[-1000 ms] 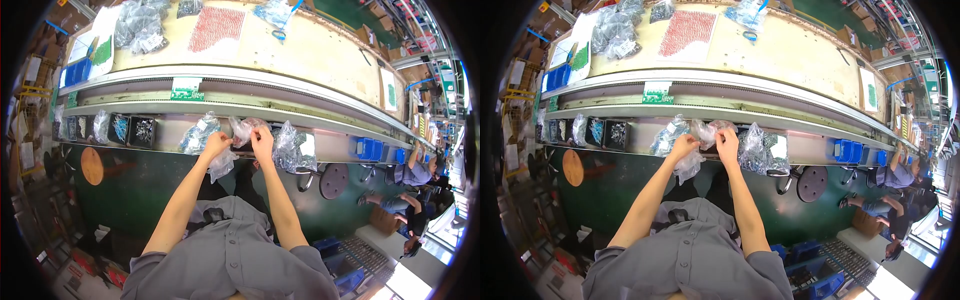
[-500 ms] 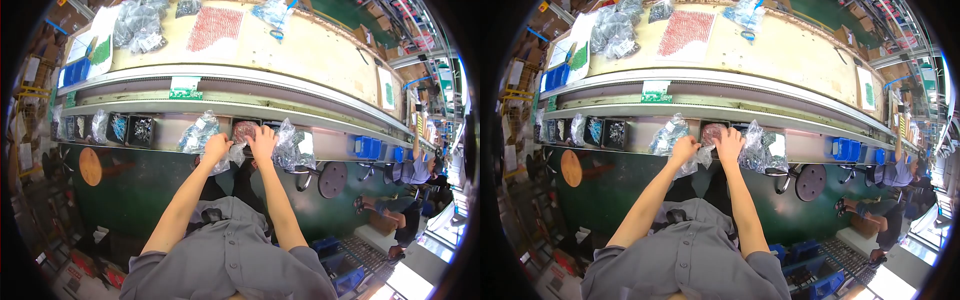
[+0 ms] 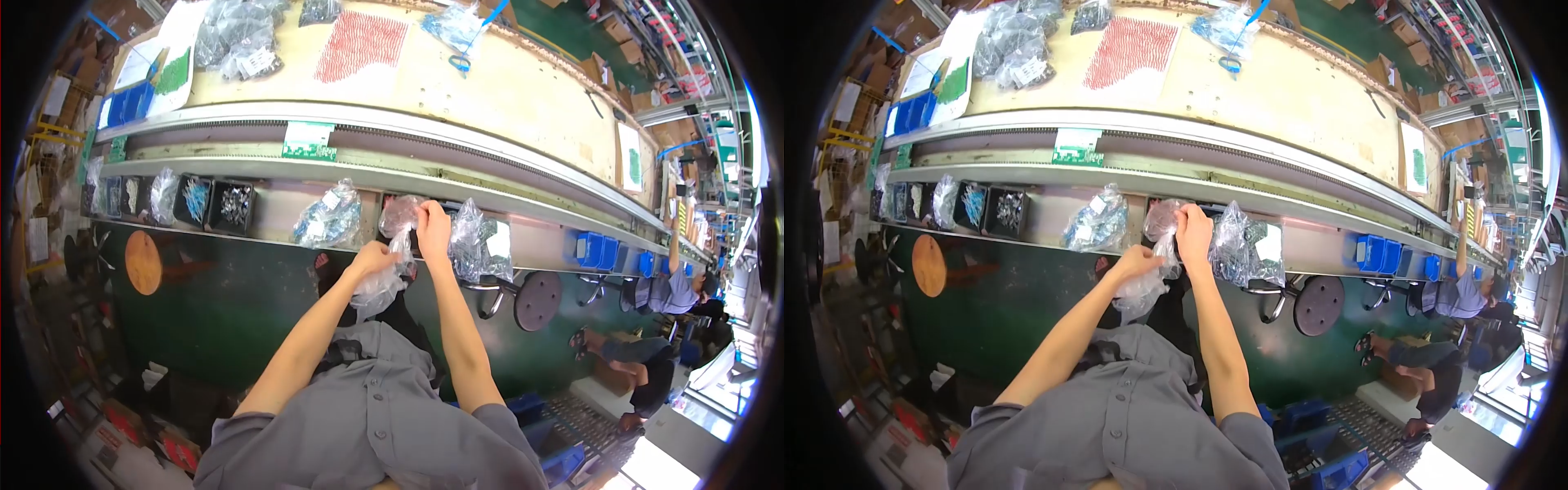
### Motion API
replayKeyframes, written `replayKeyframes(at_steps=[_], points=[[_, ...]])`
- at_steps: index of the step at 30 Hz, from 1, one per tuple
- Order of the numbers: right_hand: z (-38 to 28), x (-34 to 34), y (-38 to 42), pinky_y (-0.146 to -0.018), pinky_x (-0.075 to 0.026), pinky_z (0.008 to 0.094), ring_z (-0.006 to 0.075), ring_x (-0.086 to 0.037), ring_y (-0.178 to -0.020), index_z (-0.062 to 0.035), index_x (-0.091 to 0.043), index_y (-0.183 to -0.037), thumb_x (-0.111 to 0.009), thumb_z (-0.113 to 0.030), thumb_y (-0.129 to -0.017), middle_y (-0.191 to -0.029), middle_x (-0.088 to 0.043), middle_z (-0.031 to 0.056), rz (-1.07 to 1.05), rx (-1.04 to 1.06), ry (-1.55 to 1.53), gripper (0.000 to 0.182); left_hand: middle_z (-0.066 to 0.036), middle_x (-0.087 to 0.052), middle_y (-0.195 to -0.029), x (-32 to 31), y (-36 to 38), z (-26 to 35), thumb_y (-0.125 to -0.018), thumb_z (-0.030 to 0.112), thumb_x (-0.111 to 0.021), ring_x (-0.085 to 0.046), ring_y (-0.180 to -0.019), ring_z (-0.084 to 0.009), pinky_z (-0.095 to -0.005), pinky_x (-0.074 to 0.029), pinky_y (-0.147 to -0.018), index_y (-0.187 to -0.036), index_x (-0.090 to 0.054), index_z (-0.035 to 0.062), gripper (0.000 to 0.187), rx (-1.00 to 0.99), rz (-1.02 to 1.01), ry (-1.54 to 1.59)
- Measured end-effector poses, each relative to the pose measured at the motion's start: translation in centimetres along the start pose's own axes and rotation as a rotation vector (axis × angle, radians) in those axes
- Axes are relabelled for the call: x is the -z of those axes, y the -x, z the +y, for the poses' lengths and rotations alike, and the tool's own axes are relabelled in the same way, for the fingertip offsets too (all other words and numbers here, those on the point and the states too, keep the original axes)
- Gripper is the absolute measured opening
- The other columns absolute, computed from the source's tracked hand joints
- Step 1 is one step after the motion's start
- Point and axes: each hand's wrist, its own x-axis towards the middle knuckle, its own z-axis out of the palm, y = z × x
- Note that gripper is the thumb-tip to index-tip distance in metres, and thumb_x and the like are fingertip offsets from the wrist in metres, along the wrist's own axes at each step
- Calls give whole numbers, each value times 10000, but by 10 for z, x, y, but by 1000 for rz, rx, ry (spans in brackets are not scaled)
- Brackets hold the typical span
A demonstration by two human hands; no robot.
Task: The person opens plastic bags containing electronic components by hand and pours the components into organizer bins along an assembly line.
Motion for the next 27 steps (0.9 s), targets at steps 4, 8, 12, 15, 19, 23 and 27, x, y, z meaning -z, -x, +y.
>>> replayKeyframes(at_steps=[4, 8, 12, 15, 19, 23, 27], points=[[3, 5, -1, -530, -418, 367, 342, -548, -611, -3, -510, -759, -564, -99, -770, -669, -553, 175, 17, 49, 86, 111, -168, -610, -715, -5, -4, -5, -691, 332, -578, -608, -718, -297, -358, -461, -649, -761, -648, 54, 296, -46, 77, 113], [0, 12, -4, -502, -416, 354, 304, -563, -568, -10, -519, -776, -562, -115, -779, -630, -558, 161, -120, -95, 52, 114, -164, -612, -725, -6, -1, -5, -696, 308, -572, -611, -715, -288, -355, -460, -651, -768, -647, 57, 271, -48, 85, 117], [-4, 17, -3, -522, -423, 396, 342, -561, -596, -43, -536, -790, -587, -171, -768, -629, -563, 168, -121, -186, 67, 139, -151, -606, -691, -16, -7, -17, -704, 322, -563, -605, -681, -281, -347, -455, -632, -761, -622, 30, 304, -102, 58, 171], [-17, 26, -8, -486, -413, 355, 288, -559, -522, -20, -560, -746, -598, -128, -747, -581, -548, 156, -126, -198, 21, 115, -131, -592, -636, -20, -7, -17, -733, 287, -546, -574, -591, -211, -327, -427, -575, -716, -611, 10, 286, -169, 76, 125], [-24, 26, -22, -462, -398, 332, 256, -523, -458, -1, -571, -707, -614, -134, -728, -530, -527, 139, -158, -205, 77, 142, -157, -587, -659, -17, -8, -15, -727, 302, -541, -581, -627, -252, -352, -438, -594, -737, -611, 18, 293, -170, 53, 156], [-37, 29, -29, -468, -399, 337, 263, -517, -457, -5, -584, -686, -633, -155, -705, -525, -522, 144, -185, -287, 90, 159, -165, -592, -677, -16, -7, -15, -714, 312, -546, -597, -650, -286, -365, -449, -602, -746, -620, 38, 286, -162, 47, 170], [-29, 29, -31, -461, -380, 349, 267, -497, -450, 0, -589, -690, -645, -170, -695, -514, -512, 147, -180, -239, 101, 179, -146, -585, -633, -14, -10, -18, -722, 316, -546, -592, -609, -239, -340, -442, -576, -706, -600, 11, 310, -199, 49, 238]])
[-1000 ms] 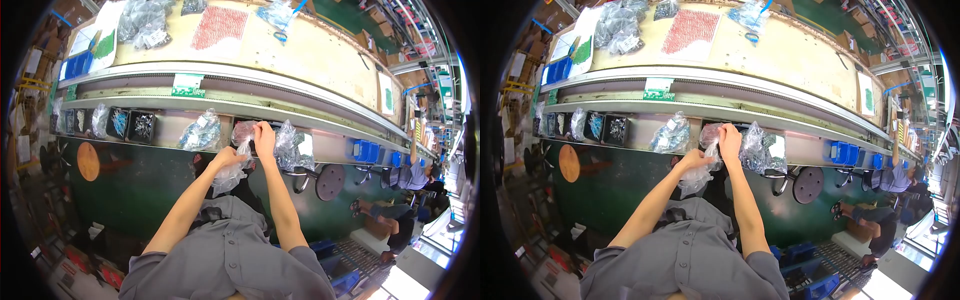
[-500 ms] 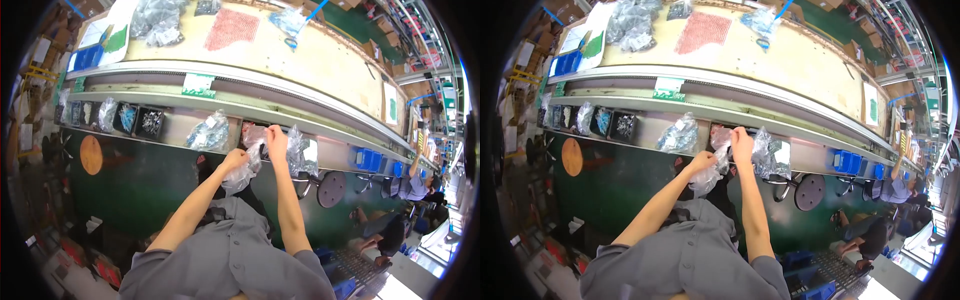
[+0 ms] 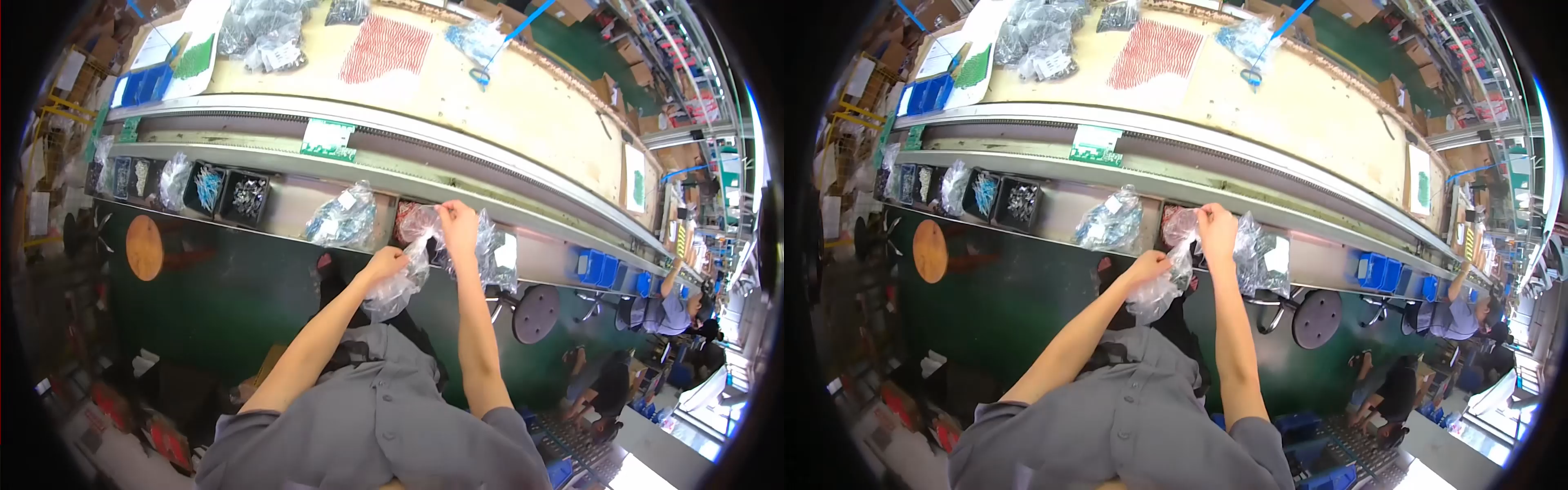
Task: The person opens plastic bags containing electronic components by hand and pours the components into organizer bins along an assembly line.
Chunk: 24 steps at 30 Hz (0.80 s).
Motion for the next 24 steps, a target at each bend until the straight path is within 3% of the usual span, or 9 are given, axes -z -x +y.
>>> replayKeyframes(at_steps=[9, 10, 12, 13, 16, 19, 22, 23, 24], points=[[-2, 3, 1, -442, -359, 307, 174, -447, -409, 19, -596, -682, -636, -178, -710, -470, -471, 117, -58, 9, -14, 203, -136, -579, -614, 0, 12, 8, -745, 284, -535, -562, -573, -209, -325, -422, -567, -710, -601, -8, 301, 25, -41, 31], [13, 0, -1, -475, -386, 283, 153, -474, -451, 14, -612, -772, -618, -158, -732, -516, -526, 96, -103, 22, -30, 177, -117, -577, -600, 0, 12, 6, -743, 281, -544, -552, -566, -180, -312, -417, -562, -706, -601, -15, 303, -12, -15, 70], [36, -7, -2, -575, -425, 253, 143, -543, -602, 9, -589, -936, -590, -131, -757, -653, -601, 71, -127, -179, -625, 227, -40, -530, -575, 4, 11, 2, -759, 246, -536, -465, -568, -98, -285, -390, -543, -705, -577, -31, 285, 93, -77, 148], [45, -2, 3, -686, -442, 252, 144, -567, -773, 15, -518, -1070, -524, -43, -767, -857, -615, 79, -97, -145, -681, 308, -77, -575, -594, 4, 11, -3, -730, 243, -545, -527, -576, -131, -295, -415, -567, -707, -612, -25, 276, 104, -46, 196], [68, 5, 16, -747, -454, 280, 172, -573, -850, -2, -470, -1136, -426, 88, -697, -1020, -560, 143, -42, -185, -536, 450, -71, -582, -613, 7, 8, -17, -724, 234, -541, -526, -582, -131, -289, -414, -568, -712, -616, -21, 266, 164, -45, 230], [64, -1, 39, -686, -461, 303, 216, -575, -730, -77, -435, -1182, -544, 38, -644, -912, -564, 157, -110, -16, -108, 560, -64, -583, -626, 6, 8, -21, -721, 236, -543, -523, -591, -126, -285, -413, -571, -722, -617, -19, 265, 173, -43, 247], [67, -20, 43, -598, -455, 307, 205, -579, -673, -40, -541, -1030, -618, -54, -671, -853, -575, 161, -126, 99, 109, 367, -50, -579, -629, 7, 8, -20, -726, 239, -548, -514, -595, -114, -279, -409, -572, -731, -618, -16, 265, 179, -72, 258], [81, -32, 42, -569, -443, 310, 218, -582, -633, 1, -588, -866, -603, -68, -698, -716, -583, 153, 53, 197, 172, 182, -39, -575, -631, 8, 7, -19, -733, 242, -552, -504, -595, -103, -273, -406, -572, -738, -619, -14, 264, 186, -88, 264], [75, -29, 40, -569, -443, 310, 218, -582, -633, 1, -588, -866, -603, -68, -698, -716, -583, 153, 56, 198, 171, 182, -39, -575, -631, 11, 6, -17, -733, 242, -552, -504, -595, -103, -273, -406, -572, -738, -619, -14, 264, 183, -87, 261]])
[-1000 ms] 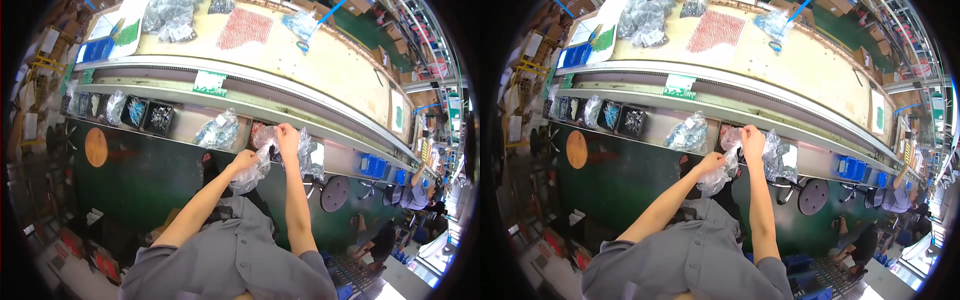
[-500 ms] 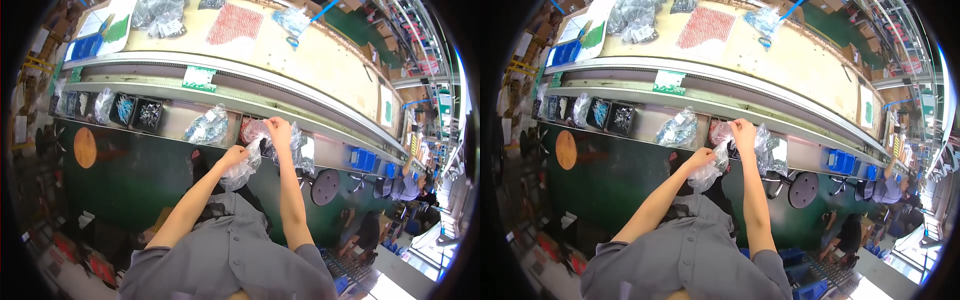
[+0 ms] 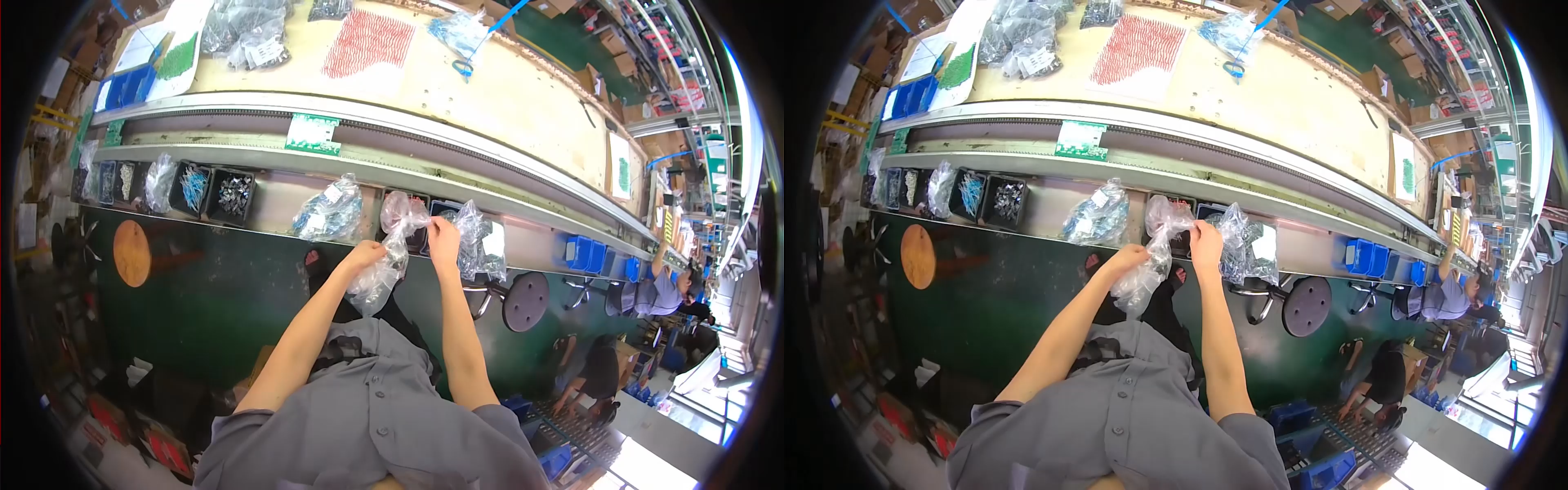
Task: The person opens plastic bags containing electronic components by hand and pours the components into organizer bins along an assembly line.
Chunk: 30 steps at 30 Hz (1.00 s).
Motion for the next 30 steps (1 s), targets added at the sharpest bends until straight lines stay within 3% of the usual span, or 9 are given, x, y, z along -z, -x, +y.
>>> replayKeyframes(at_steps=[2, 6, 11, 14, 17, 20, 25, 26, 30], points=[[-19, 15, -3, -600, -438, 369, 312, -564, -660, -6, -584, -785, -593, -80, -704, -687, -571, 168, -15, -181, -170, 109, -3, -549, -630, 4, 6, 1, -761, 264, -560, -465, -593, -77, -256, -388, -561, -726, -605, -11, 281, -58, -63, 53], [-24, 27, -13, -569, -444, 340, 293, -582, -640, -2, -592, -777, -598, -102, -726, -708, -581, 182, -126, -267, -173, 112, 40, -501, -637, 6, 23, 24, -791, 283, -564, -413, -592, -54, -232, -353, -538, -688, -570, -3, 304, -50, -56, 113], [-31, 32, -5, -572, -453, 307, 238, -596, -636, 6, -587, -781, -603, -91, -716, -726, -602, 151, -17, -188, -286, 119, 49, -495, -657, 10, 37, 25, -800, 255, -566, -400, -612, -36, -211, -341, -546, -725, -576, 16, 251, -118, -91, 172], [-45, 24, 16, -627, -457, 244, 187, -577, -811, 29, -478, -682, -574, -14, -648, -1036, -559, 153, -92, -155, -715, 110, 24, -547, -730, 16, 46, 25, -801, 265, -575, -464, -654, -52, -208, -379, -584, -813, -589, 23, 243, -50, -12, 317], [-79, 17, 43, -747, -442, 291, 275, -558, -950, 17, -445, -680, -567, -6, -640, -1107, -529, 186, -198, 37, -551, 130, -24, -586, -822, 29, 56, 21, -790, 277, -595, -554, -736, -103, -243, -458, -647, -949, -561, 24, 301, 95, -62, 605], [-103, -2, 61, -821, -428, 321, 333, -511, -1006, 12, -422, -678, -606, -46, -631, -1116, -511, 204, -293, 230, -459, 199, -99, -582, -954, 35, 55, -19, -818, 276, -550, -591, -822, -195, -334, -500, -724, -1056, -508, 11, 359, -130, -80, 906], [-126, -16, 75, -861, -392, 383, 353, -491, -988, 20, -496, -770, -546, -32, -638, -1018, -538, 183, -344, 314, -510, 150, -189, -488, -1131, 43, 65, -43, -882, 244, -386, -537, -968, -266, -372, -454, -836, -1163, -408, -45, 403, 55, -282, 1402], [-128, -17, 76, -865, -384, 383, 345, -481, -1003, 22, -507, -813, -541, -41, -644, -1028, -537, 175, -367, 355, -478, 184, -186, -477, -1144, 45, 68, -47, -882, 234, -365, -519, -995, -272, -373, -434, -865, -1172, -401, -32, 395, -86, -734, 1600], [-136, -12, 75, -892, -347, 383, 317, -450, -1058, 13, -525, -901, -528, -52, -663, -1055, -531, 149, -418, 424, -382, 247, -165, -534, -1035, 45, 79, -76, -869, 223, -415, -538, -953, -259, -381, -459, -815, -1123, -442, -6, 343, -84, -52, 1414]])
